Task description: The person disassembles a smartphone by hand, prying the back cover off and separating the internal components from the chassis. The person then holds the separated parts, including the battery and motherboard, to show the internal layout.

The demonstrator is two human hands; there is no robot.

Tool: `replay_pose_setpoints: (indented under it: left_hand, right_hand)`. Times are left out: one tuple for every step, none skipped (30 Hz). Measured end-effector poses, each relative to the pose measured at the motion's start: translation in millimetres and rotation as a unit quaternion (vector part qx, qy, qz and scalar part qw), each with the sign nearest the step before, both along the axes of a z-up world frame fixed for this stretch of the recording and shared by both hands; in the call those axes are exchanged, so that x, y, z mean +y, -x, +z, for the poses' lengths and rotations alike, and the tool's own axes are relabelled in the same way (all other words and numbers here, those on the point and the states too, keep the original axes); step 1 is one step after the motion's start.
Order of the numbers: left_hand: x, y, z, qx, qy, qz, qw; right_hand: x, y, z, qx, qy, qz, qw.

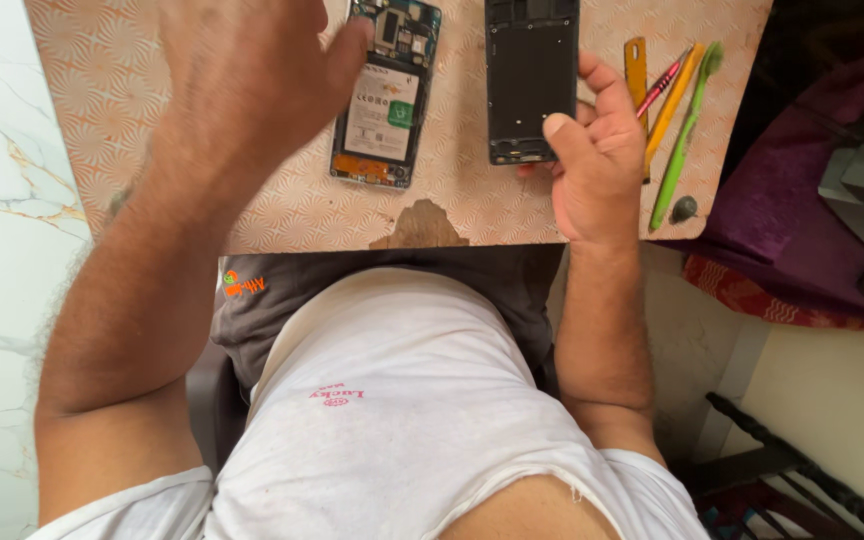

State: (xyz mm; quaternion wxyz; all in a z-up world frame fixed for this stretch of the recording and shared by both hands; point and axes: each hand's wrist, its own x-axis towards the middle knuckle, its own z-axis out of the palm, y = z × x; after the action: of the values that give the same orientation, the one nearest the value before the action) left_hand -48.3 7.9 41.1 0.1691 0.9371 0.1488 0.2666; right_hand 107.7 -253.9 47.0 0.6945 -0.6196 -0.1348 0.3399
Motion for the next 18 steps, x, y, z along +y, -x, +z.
replay_pose_setpoints:
  left_hand:
    - [-8, 1, 6, 0.006, -0.036, 0.004, 0.999]
    - [-14, 0, 10, 0.052, -0.002, 0.005, 0.999]
    - [-19, -1, 14, 0.099, 0.032, 0.006, 0.995]
    - [-23, -2, 17, 0.143, 0.064, 0.006, 0.988]
    - [-27, -3, 19, 0.147, 0.058, 0.009, 0.987]
    - [-32, -4, 20, 0.151, 0.053, 0.011, 0.987]
    - [-36, -4, 20, 0.156, 0.047, 0.014, 0.987]
    - [-39, -4, 20, 0.153, 0.04, 0.014, 0.987]
    - [-41, -3, 20, 0.15, 0.033, 0.014, 0.988]
    - [-43, -2, 19, 0.146, 0.025, 0.015, 0.989]
    - [-43, -2, 19, 0.158, 0.032, 0.019, 0.987]
    - [-44, -1, 18, 0.17, 0.039, 0.025, 0.984]
    - [-45, 1, 18, 0.182, 0.046, 0.03, 0.982]
    - [-45, 3, 18, 0.185, 0.042, 0.034, 0.981]
    - [-44, 5, 18, 0.188, 0.039, 0.038, 0.981]
    - [-43, 8, 19, 0.19, 0.035, 0.042, 0.98]
    - [-42, 10, 20, 0.187, 0.043, 0.043, 0.98]
    - [-42, 13, 20, 0.185, 0.053, 0.043, 0.98]
  right_hand:
    - [-4, 2, 0, -0.011, 0.006, 0.009, 1.0]
    - [-6, 4, -1, -0.033, 0.015, 0.01, 0.999]
    - [-7, 5, -2, -0.056, 0.024, 0.011, 0.998]
    - [-6, 5, -3, -0.079, 0.031, 0.012, 0.996]
    - [-6, 6, -4, -0.115, 0.065, 0.009, 0.991]
    - [-6, 7, -5, -0.15, 0.098, 0.007, 0.984]
    - [-6, 8, -5, -0.184, 0.13, 0.004, 0.974]
    - [-5, 7, -6, -0.257, 0.171, 0.008, 0.951]
    - [-4, 7, -7, -0.328, 0.211, 0.013, 0.921]
    - [-3, 6, -7, -0.398, 0.249, 0.017, 0.883]
    - [-3, 5, -5, -0.461, 0.253, 0.019, 0.85]
    - [-3, 4, -3, -0.522, 0.257, 0.023, 0.813]
    - [-2, 3, 0, -0.58, 0.259, 0.027, 0.772]
    - [-1, 4, 3, -0.577, 0.282, 0.014, 0.767]
    - [-1, 8, 7, -0.572, 0.304, 0.0, 0.761]
    - [2, 11, 10, -0.568, 0.326, -0.013, 0.756]
    - [7, 15, 12, -0.557, 0.309, 0.01, 0.771]
    - [11, 21, 14, -0.544, 0.292, 0.033, 0.785]
